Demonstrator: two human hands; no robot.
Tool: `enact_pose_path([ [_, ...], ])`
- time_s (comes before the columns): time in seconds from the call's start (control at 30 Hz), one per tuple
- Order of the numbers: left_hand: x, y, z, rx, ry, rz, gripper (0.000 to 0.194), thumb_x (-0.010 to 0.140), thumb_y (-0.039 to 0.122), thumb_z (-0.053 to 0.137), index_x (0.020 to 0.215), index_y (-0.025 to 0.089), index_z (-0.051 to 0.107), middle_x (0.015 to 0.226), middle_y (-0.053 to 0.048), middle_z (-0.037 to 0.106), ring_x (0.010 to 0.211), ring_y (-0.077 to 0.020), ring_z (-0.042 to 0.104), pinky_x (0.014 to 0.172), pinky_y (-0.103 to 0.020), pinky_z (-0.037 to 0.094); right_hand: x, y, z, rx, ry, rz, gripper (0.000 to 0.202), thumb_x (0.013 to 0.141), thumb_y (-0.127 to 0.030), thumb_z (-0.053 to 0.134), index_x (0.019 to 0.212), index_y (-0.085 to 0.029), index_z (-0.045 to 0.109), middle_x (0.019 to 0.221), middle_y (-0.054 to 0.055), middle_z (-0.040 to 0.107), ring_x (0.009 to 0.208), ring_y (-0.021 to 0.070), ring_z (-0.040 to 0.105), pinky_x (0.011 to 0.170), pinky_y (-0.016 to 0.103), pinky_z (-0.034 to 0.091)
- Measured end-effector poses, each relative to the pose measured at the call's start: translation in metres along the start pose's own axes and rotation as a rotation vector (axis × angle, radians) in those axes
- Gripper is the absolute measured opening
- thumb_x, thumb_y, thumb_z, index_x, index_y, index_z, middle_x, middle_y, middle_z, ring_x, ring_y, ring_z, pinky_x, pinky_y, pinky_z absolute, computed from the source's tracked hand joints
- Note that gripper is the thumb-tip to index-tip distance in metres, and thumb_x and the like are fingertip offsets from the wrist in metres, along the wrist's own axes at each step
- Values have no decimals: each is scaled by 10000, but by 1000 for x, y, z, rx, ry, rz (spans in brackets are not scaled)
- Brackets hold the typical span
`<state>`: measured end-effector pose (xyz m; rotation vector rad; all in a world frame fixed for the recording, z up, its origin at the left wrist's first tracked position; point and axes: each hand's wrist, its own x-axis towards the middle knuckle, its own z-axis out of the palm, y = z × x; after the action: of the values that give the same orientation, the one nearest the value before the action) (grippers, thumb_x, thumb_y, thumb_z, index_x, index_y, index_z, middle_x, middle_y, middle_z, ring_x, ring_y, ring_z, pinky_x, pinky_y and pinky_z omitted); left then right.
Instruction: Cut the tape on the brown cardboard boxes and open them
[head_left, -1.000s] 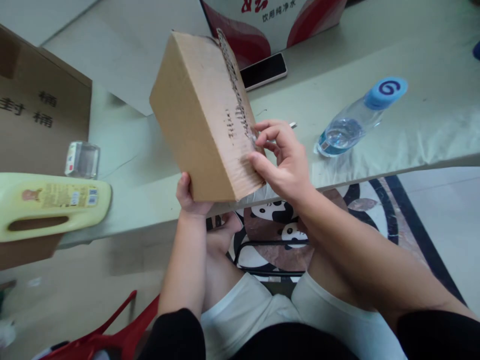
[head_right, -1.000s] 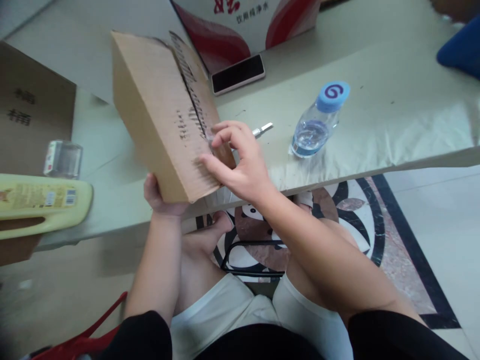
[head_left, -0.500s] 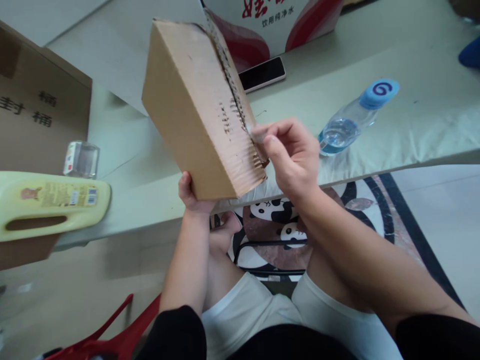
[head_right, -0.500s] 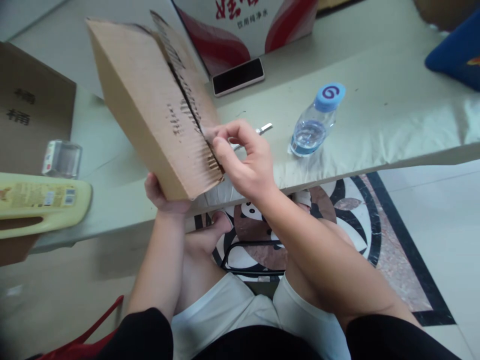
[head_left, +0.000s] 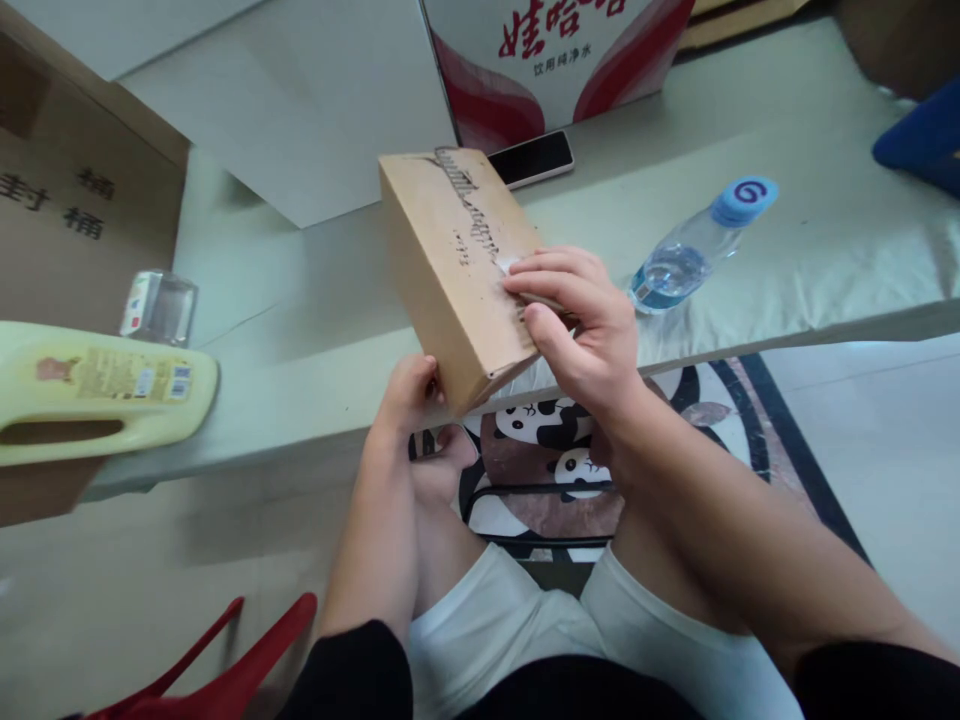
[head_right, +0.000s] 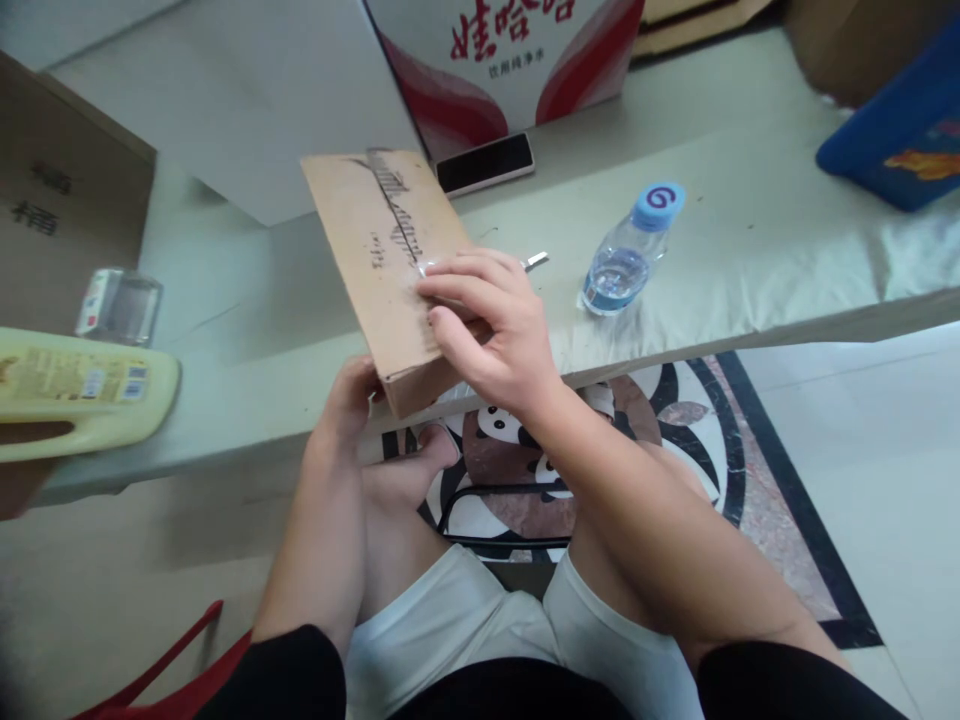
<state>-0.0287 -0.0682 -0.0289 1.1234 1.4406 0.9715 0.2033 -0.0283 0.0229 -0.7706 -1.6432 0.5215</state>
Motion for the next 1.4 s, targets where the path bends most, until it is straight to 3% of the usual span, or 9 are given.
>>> enact_pose_path([
  [0.07, -7, 5, -8, 137, 36, -29, 419, 763, 419, 702, 456, 175, 556, 415, -10, 499, 401, -108, 420, 417, -248, 313, -3, 1, 4, 10, -14, -17, 174, 901, -218, 574, 954, -208, 739, 1071, 75, 767, 1092, 230, 689, 1077, 462, 513],
  [0.13, -12, 12, -10, 208, 265, 60, 363, 774, 360, 693, 497, 170, 555, 449, 9, 504, 433, -92, 419, 431, -226, 298, -8, 1, 10, 27, -69, -65, 145, 882, -218, 606, 975, -195, 716, 1043, 76, 766, 1060, 225, 698, 1074, 459, 525],
  [0.2, -15, 17, -9, 195, 575, 329, 241, 788, 371, 671, 652, 178, 625, 590, 3, 598, 543, -111, 533, 492, -223, 394, -14, 0, 19, 34, -160, -133, 176, 870, -228, 629, 1033, -185, 680, 1038, 77, 760, 1066, 227, 699, 1066, 455, 542],
  [0.27, -18, 21, -8, 114, 695, 670, 216, 810, 397, 661, 907, 207, 699, 853, -32, 707, 810, -166, 682, 688, -277, 543, -20, -2, 28, 41, -244, -198, 211, 881, -244, 628, 1084, -189, 645, 1068, 75, 751, 1104, 226, 691, 1073, 459, 549],
  [0.37, -26, 28, -11, 95, 446, 946, 409, 851, 382, 685, 1248, 287, 659, 1228, -55, 692, 1216, -223, 644, 1055, -386, 524, -26, -6, 38, 56, -300, -247, 185, 905, -263, 619, 1082, -208, 619, 1111, 67, 738, 1145, 222, 680, 1113, 484, 531],
  [0.5, -40, 43, -18, 359, 184, 856, 543, 862, 339, 707, 1385, 297, 569, 1386, -72, 614, 1346, -280, 558, 1189, -464, 436, -30, -8, 43, 25, -298, -202, 210, 907, -300, 633, 1101, -222, 611, 1240, 94, 694, 1270, 264, 623, 1137, 532, 500],
  [0.83, -42, 54, -11, 543, 312, 884, 156, 931, 209, 653, 988, 311, 758, 1100, -30, 684, 1018, -197, 681, 902, -383, 589, -34, -8, 38, -21, -362, -141, 188, 908, -314, 607, 1087, -254, 611, 1219, 69, 693, 1370, 296, 558, 1179, 596, 442],
  [0.97, -41, 45, -8, 446, 399, 880, 62, 920, 270, 691, 961, 282, 736, 1046, -28, 680, 1022, -210, 683, 973, -442, 586, -36, -7, 37, 8, -357, -123, 196, 912, -321, 597, 1095, -251, 612, 1239, 75, 683, 1373, 291, 552, 1204, 600, 415],
  [1.4, -38, 43, 6, 353, 473, 919, 71, 886, 175, 679, 875, 240, 653, 1026, -31, 700, 1011, -215, 672, 919, -448, 557, -41, -8, 33, -59, -331, -102, 346, 912, -297, 549, 1250, -301, 625, 1391, 59, 607, 1406, 301, 511, 1206, 597, 410],
])
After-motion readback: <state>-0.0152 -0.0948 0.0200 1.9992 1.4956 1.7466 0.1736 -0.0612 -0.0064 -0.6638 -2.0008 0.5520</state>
